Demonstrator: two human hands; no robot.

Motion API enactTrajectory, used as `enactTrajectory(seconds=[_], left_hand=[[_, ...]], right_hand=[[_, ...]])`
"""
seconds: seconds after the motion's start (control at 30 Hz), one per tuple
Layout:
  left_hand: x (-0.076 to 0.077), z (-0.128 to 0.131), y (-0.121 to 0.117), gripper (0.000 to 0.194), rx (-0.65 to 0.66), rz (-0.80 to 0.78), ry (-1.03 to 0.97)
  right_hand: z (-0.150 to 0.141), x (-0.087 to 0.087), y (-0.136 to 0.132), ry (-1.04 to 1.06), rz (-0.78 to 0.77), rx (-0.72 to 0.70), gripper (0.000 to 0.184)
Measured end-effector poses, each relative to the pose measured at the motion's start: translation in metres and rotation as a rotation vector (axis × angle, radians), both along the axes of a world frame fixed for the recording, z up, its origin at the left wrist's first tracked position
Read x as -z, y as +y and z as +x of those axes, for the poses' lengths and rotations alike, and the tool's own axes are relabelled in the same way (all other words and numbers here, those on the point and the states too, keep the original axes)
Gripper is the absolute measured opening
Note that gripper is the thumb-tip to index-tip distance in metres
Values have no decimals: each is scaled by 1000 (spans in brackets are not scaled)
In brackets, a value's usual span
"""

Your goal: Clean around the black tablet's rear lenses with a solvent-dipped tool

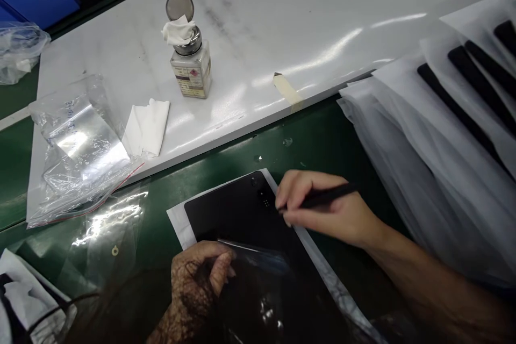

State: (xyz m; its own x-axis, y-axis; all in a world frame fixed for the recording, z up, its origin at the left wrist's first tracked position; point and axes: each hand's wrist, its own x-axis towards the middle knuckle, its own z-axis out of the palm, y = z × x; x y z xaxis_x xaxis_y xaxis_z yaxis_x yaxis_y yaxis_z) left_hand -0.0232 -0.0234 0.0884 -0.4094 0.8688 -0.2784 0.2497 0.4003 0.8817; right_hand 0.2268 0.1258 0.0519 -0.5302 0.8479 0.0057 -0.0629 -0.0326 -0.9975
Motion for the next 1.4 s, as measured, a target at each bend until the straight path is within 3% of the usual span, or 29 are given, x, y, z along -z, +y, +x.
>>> enactTrajectory(seconds=[0.07, 0.17, 0.67, 1.13, 1.2, 1.33, 1.4], left_hand=[[6, 4, -10, 20, -37, 3, -86], [15, 13, -22, 17, -204, 20, -93], [23, 18, -25, 29, -211, 73, -117], [16, 13, -20, 18, -197, -25, -177], [17, 16, -19, 22, -227, -20, -170], [21, 21, -21, 25, -260, -15, -150], [23, 20, -21, 27, -259, -4, -130]], right_hand=[[5, -4, -3, 47, 80, -210, 28], [7, -3, -8, 86, 154, -296, 21], [6, 1, -14, 49, 119, -295, 26], [1, -7, -23, 194, 251, -265, 23], [-1, -6, -24, 193, 225, -182, 25], [-8, 3, -14, 148, 51, 262, 41], [-12, 9, -7, 117, -25, 393, 52]])
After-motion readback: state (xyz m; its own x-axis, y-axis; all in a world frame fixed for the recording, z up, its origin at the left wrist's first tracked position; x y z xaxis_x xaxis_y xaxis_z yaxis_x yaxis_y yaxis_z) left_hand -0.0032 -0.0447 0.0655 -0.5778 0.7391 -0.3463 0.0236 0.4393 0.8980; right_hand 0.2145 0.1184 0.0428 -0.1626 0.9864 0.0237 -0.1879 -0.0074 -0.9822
